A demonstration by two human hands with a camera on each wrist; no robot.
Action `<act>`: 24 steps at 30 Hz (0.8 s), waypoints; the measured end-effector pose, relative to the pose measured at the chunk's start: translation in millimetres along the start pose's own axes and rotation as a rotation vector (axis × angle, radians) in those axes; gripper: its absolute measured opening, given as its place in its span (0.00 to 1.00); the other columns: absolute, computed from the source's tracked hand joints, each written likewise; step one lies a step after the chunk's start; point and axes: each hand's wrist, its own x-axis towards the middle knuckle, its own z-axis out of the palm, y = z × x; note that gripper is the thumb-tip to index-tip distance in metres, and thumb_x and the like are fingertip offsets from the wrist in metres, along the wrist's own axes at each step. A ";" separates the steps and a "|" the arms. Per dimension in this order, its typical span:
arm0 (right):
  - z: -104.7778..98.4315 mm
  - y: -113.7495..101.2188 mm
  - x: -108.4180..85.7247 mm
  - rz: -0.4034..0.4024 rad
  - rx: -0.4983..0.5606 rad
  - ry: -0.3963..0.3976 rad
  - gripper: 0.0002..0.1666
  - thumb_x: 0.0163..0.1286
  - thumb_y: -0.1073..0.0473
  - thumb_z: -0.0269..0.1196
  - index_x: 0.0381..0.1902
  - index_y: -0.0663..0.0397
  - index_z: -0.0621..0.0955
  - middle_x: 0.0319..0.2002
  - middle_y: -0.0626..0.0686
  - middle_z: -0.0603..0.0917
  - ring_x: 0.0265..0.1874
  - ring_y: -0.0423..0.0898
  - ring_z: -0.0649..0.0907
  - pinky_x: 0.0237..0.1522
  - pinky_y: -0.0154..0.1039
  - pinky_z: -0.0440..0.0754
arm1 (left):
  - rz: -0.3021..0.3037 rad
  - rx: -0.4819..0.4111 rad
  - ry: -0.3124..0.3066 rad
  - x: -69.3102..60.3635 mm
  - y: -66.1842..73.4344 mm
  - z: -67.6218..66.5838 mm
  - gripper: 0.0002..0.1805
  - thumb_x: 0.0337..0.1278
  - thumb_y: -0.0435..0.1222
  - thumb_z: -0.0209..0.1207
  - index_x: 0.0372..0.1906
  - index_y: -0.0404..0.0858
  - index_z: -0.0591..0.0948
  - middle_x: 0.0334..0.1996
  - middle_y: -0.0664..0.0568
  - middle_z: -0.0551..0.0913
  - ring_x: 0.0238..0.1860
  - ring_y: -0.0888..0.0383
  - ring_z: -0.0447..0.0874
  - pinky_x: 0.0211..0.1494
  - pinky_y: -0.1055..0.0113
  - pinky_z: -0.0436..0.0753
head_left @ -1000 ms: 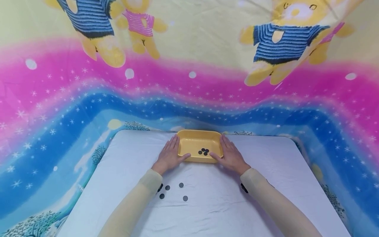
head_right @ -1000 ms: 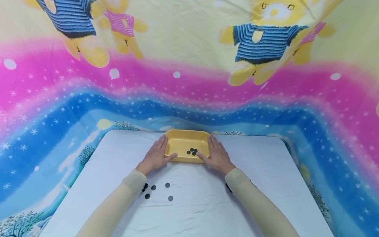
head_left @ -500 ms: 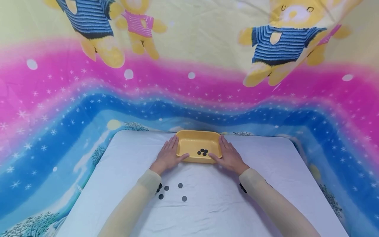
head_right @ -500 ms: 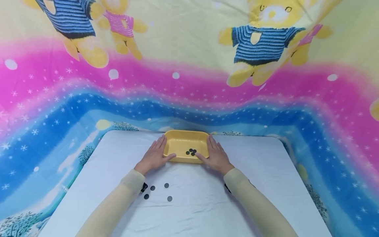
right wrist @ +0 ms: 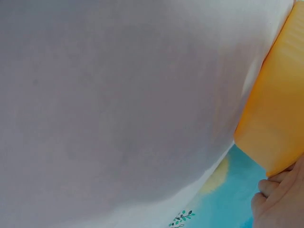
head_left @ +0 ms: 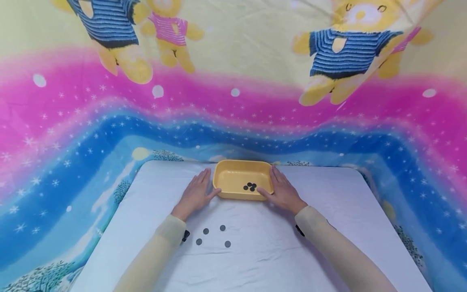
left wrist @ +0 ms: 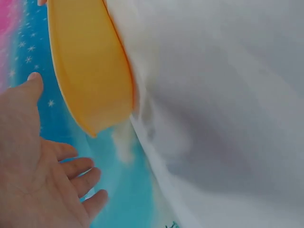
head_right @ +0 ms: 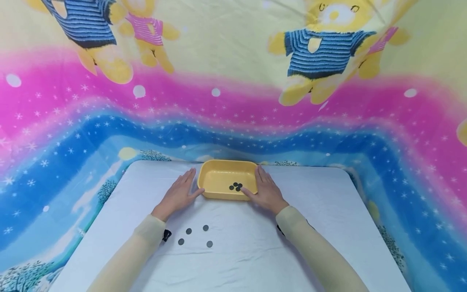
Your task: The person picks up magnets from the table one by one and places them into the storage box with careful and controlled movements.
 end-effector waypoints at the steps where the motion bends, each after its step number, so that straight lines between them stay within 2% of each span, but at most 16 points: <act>1: 0.0 0.2 0.0 0.001 0.001 -0.003 0.66 0.77 0.20 0.49 0.87 0.60 0.39 0.88 0.58 0.35 0.87 0.56 0.43 0.87 0.54 0.44 | -0.010 -0.007 0.004 -2.6 -1.7 -0.8 0.54 0.78 0.67 0.49 0.88 0.36 0.46 0.87 0.39 0.50 0.87 0.42 0.47 0.88 0.45 0.51; 6: -0.9 1.4 0.2 -0.005 0.002 -0.002 0.67 0.77 0.20 0.50 0.87 0.61 0.39 0.88 0.59 0.36 0.87 0.58 0.44 0.87 0.56 0.44 | -0.026 -0.024 0.023 -14.9 -5.9 -1.3 0.47 0.77 0.60 0.57 0.85 0.37 0.60 0.80 0.37 0.66 0.80 0.37 0.64 0.82 0.40 0.66; 13: -3.7 2.0 0.4 -0.002 0.007 -0.001 0.67 0.77 0.19 0.47 0.87 0.61 0.39 0.88 0.57 0.34 0.87 0.59 0.45 0.87 0.55 0.44 | 0.027 0.002 0.015 -27.3 -1.9 1.1 0.36 0.76 0.54 0.63 0.79 0.39 0.73 0.72 0.41 0.77 0.73 0.40 0.75 0.76 0.41 0.74; 18: -2.9 1.4 -0.5 0.003 0.018 -0.001 0.66 0.77 0.19 0.48 0.87 0.60 0.39 0.88 0.58 0.35 0.87 0.59 0.44 0.87 0.55 0.44 | 0.061 0.013 -0.037 -36.5 -3.2 3.8 0.29 0.74 0.50 0.67 0.73 0.44 0.80 0.66 0.45 0.82 0.68 0.45 0.80 0.73 0.45 0.79; 24: -1.0 -0.4 -0.8 0.005 0.027 -0.001 0.65 0.78 0.21 0.51 0.87 0.60 0.39 0.88 0.56 0.34 0.87 0.57 0.43 0.87 0.56 0.45 | 0.155 -0.041 -0.099 -50.8 -13.6 7.7 0.18 0.70 0.45 0.71 0.60 0.45 0.87 0.54 0.54 0.86 0.59 0.52 0.85 0.66 0.50 0.83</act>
